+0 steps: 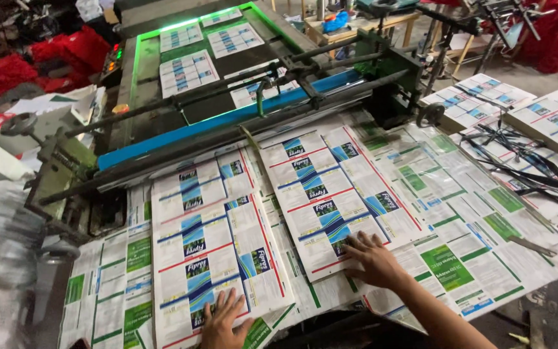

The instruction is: Operating a semi-automated flatbed printing machine by placing and aligning sheets on the conveyor belt.

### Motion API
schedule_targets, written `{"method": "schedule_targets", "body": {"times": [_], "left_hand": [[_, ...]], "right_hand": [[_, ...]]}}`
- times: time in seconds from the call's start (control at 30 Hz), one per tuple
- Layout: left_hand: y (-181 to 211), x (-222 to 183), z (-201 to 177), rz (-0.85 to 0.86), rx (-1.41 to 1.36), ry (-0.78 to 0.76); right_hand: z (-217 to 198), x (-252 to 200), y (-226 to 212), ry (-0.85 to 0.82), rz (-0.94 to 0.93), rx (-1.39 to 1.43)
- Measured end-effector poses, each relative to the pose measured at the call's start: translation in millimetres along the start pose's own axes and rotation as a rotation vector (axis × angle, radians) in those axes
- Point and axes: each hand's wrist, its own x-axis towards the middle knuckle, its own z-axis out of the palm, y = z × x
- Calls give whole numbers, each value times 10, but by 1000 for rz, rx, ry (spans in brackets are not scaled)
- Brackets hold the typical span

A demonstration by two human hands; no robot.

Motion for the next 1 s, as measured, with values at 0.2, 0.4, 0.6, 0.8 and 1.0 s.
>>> {"method": "schedule_targets", "body": {"times": [0.2, 0.4, 0.6, 0.8, 1.0], "left_hand": [[29, -4, 15, 2, -16, 31], [120, -109, 114, 72, -11, 301], [344, -284, 27, 124, -47, 545], [219, -215, 259, 125, -36, 635], [231, -196, 307, 136, -42, 679]], "right_hand": [[113, -58, 317, -5, 2, 3], [308, 86, 679, 94, -206, 55], [-90, 218, 513, -140, 82, 7], [-627, 64, -23, 469, -84, -38], [205, -193, 105, 312, 81, -161]]}}
